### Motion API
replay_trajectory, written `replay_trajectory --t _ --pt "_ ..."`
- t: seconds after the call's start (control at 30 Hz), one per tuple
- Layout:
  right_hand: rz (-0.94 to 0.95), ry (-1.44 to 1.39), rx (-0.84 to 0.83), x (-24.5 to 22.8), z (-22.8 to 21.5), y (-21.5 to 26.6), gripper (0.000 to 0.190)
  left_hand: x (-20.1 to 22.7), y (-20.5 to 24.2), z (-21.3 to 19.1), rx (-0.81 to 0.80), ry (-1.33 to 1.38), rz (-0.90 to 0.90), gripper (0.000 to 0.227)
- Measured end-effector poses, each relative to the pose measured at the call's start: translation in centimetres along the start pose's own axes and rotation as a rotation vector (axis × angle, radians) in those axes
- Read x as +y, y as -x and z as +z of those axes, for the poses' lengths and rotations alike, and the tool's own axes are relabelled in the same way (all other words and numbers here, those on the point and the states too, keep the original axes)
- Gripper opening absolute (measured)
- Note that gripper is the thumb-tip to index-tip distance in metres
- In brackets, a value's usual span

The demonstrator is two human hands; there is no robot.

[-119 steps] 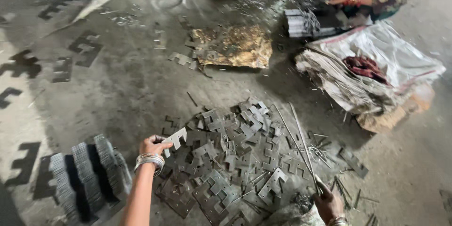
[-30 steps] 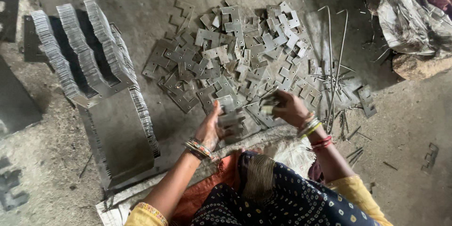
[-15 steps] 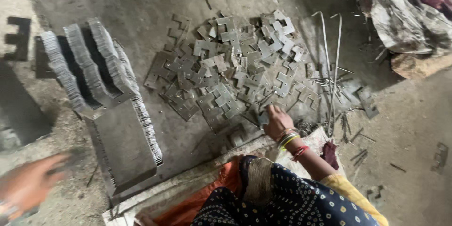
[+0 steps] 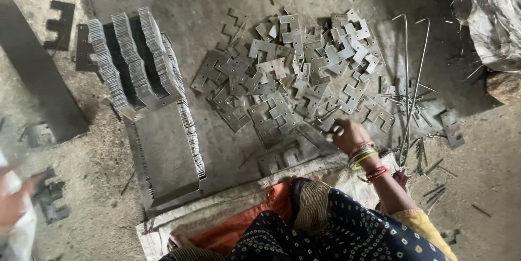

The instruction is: The person sits on the floor and repeatedly picks up small metal brackets from a pile, aligns them, and stacks them into neat columns. The person occasionally uses a metal rod to adjust the pile or separate pieces.

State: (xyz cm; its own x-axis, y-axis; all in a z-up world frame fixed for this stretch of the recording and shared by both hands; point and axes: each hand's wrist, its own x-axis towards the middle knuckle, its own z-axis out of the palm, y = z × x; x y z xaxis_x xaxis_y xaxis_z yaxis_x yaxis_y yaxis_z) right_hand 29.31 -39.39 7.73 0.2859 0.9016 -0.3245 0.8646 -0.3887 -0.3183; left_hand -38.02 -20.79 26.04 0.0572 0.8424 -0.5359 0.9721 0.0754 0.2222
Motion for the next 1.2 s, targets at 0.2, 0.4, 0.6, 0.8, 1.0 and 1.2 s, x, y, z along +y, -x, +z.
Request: replay_trajectory --t 0.2,0.4,0.6,0.8,1.0,1.2 --pt "0.055 0.042 -0.050 -9.1 -7.3 1.5 0.015 19.1 -4.9 15.7 -0.356 0.659 0.342 0.047" --pt "-0.241 -0.043 -0.034 -14.1 -4.2 5.2 0.037 29.0 -4.0 24.5 -0.929 1.917 0.162 0.103" --pt "-0.850 0.263 0.159 -11.0 7.2 4.9 0.036 26.0 -5.9 27.8 -0.651 1.724 -0.089 0.088" --pt "-0.707 0.123 -0.106 -9.7 8.1 4.1 0.031 23.8 -7.9 29.4 -0.460 1.341 -0.236 0.074" --pt "-0.318 0.187 -0.504 -12.9 2.6 2.2 0.035 22.1 -9.0 31.7 -0.418 1.194 -0.121 0.072" --pt "-1.087 0.104 0.347 -10.5 -0.7 4.0 0.030 22.5 -9.8 32.1 -0.836 1.428 0.001 0.082"
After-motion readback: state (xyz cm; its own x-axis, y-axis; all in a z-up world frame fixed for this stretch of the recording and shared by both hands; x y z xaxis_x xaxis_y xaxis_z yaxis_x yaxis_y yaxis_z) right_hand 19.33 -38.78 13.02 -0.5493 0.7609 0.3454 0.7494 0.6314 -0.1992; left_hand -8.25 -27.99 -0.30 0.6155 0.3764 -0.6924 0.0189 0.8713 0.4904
